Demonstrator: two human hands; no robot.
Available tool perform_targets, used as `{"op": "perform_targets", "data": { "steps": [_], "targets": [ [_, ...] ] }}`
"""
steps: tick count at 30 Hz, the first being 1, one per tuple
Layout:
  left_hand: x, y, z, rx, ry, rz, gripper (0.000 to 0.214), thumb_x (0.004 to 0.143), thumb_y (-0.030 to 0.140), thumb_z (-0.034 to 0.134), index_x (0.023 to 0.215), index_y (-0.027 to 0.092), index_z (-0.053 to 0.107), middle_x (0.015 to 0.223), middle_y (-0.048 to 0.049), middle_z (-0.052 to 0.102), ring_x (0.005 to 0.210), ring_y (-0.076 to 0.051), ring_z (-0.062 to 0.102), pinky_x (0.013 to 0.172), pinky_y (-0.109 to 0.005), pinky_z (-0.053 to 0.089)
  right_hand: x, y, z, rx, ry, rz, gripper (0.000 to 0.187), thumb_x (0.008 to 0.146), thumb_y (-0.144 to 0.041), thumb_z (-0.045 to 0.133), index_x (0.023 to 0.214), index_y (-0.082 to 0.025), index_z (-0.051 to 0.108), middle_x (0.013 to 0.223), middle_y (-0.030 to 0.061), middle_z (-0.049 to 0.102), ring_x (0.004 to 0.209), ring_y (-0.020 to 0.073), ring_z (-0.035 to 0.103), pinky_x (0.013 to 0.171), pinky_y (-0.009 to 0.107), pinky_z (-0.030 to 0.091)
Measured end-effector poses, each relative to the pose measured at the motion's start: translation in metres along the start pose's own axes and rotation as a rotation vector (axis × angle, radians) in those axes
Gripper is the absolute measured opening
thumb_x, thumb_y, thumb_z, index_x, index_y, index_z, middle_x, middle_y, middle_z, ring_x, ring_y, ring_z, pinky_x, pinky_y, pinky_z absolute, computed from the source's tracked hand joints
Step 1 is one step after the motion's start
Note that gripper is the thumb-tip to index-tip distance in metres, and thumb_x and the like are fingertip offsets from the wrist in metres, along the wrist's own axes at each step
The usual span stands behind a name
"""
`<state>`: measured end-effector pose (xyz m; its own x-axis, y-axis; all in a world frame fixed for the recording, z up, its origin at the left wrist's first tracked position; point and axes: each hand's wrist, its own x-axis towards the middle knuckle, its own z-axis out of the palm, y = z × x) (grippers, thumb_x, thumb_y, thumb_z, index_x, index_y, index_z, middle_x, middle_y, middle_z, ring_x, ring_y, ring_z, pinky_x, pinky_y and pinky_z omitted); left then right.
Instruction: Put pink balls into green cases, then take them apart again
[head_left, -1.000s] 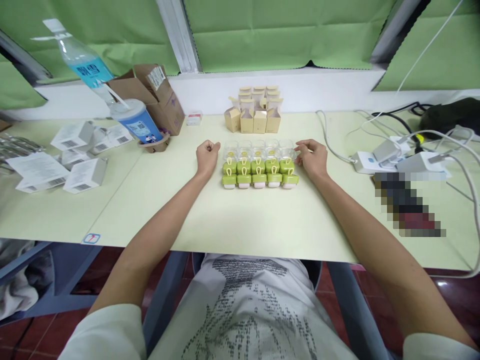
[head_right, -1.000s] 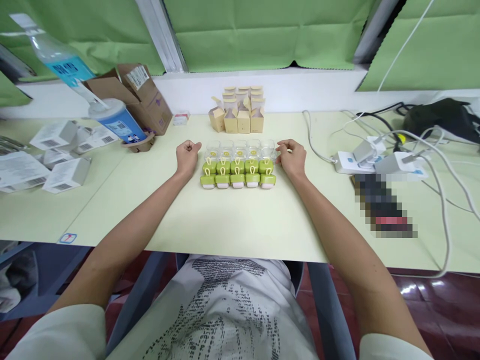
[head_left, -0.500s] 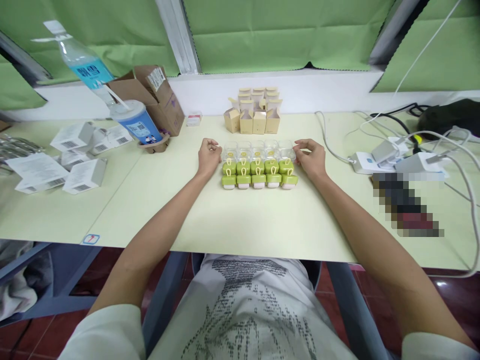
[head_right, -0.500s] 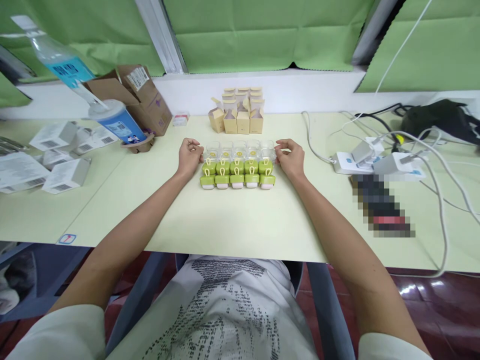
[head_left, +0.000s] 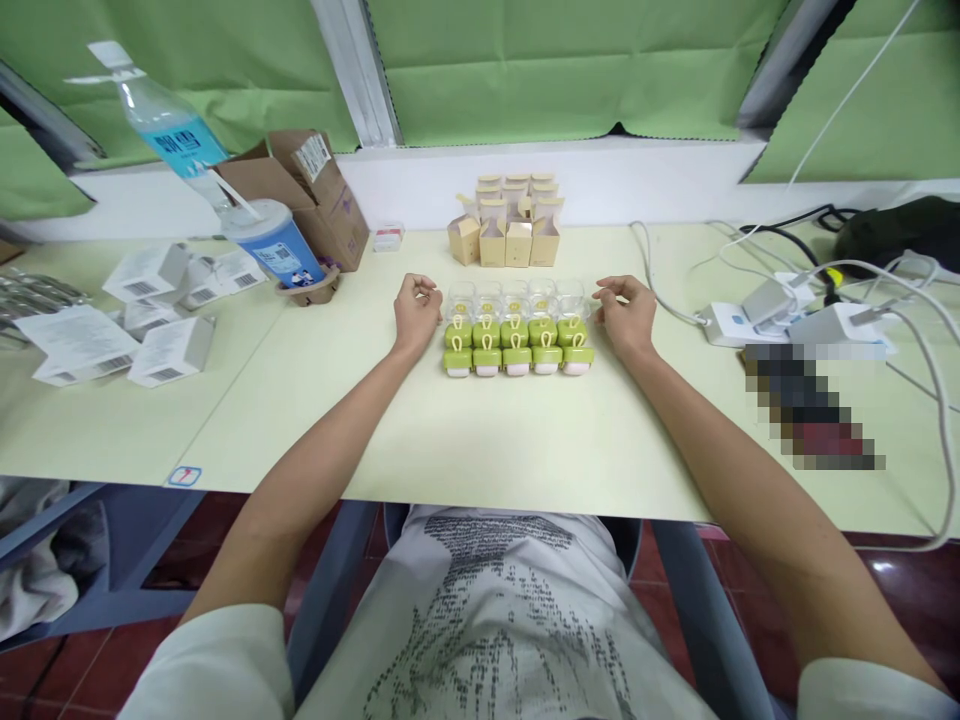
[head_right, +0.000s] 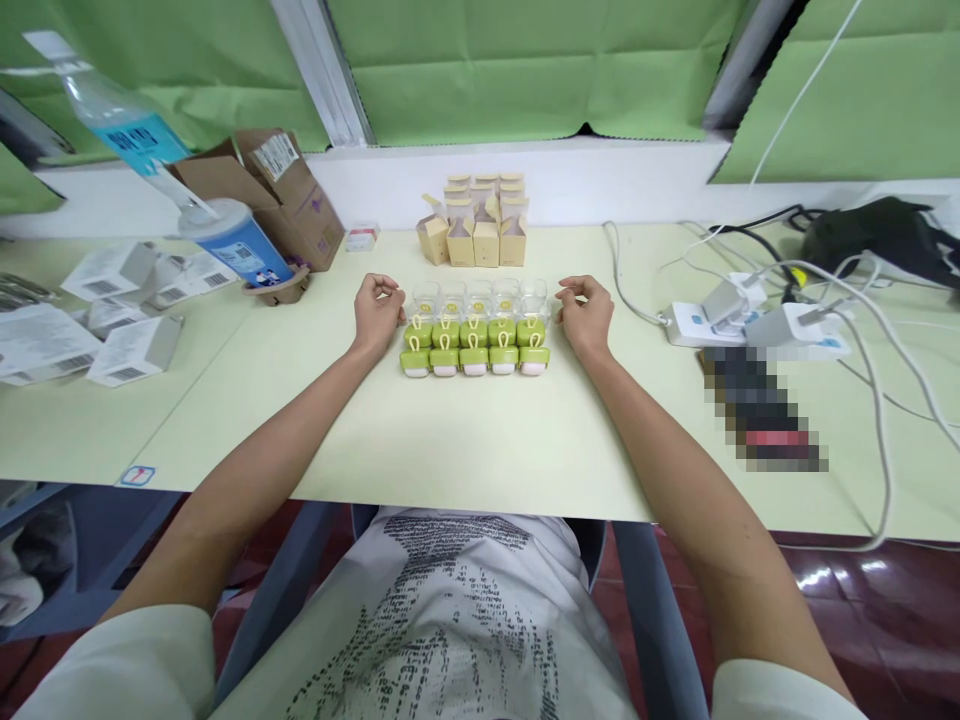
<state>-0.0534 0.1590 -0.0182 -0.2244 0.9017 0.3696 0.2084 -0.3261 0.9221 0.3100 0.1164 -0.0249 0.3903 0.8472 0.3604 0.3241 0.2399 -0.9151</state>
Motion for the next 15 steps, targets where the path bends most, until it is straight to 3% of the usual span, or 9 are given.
{"op": "perform_targets", "data": {
  "steps": [4,8,11,15],
  "targets": [
    [-0.003,0.003,0.000,-0.016,0.003,0.028,0.025,0.086,0.029,0.079,0.092,0.024,0.055,0.083,0.0037,0.059,0.059,-0.008,0.055,0.053,-0.022,0.039,-0.004,-0.005,-0.002,-0.031,0.098,-0.103,0.021,0.098,-0.046,0.067,0.101,-0.026,0.070,0.098,0.0046,0.072,0.069,0.0165,0.063,0.054,0.029,0.053],
    [-0.006,0.017,-0.006,-0.012,-0.079,0.053,0.026,0.086,0.036,0.082,0.089,0.023,0.059,0.078,0.0042,0.057,0.058,-0.009,0.052,0.054,-0.023,0.038,-0.012,-0.016,0.001,-0.060,0.118,-0.176,0.020,0.100,-0.045,0.061,0.102,-0.026,0.068,0.104,0.0068,0.071,0.093,0.0218,0.072,0.064,0.030,0.057],
    [-0.005,0.036,-0.020,0.041,-0.264,0.128,0.032,0.081,0.047,0.090,0.084,0.021,0.070,0.073,0.0021,0.063,0.061,-0.011,0.053,0.058,-0.026,0.040,-0.017,-0.022,0.004,-0.033,0.121,-0.174,0.016,0.098,-0.041,0.060,0.099,-0.026,0.066,0.101,0.0062,0.071,0.093,0.0218,0.071,0.067,0.031,0.058],
    [-0.002,0.056,-0.040,0.263,-0.559,0.347,0.046,0.078,0.066,0.092,0.078,0.021,0.084,0.074,-0.0033,0.068,0.063,-0.013,0.051,0.062,-0.030,0.039,-0.016,-0.023,0.004,-0.020,0.137,-0.155,0.013,0.095,-0.037,0.060,0.095,-0.026,0.065,0.098,0.0049,0.071,0.091,0.0209,0.070,0.068,0.031,0.059]
  ]
}}
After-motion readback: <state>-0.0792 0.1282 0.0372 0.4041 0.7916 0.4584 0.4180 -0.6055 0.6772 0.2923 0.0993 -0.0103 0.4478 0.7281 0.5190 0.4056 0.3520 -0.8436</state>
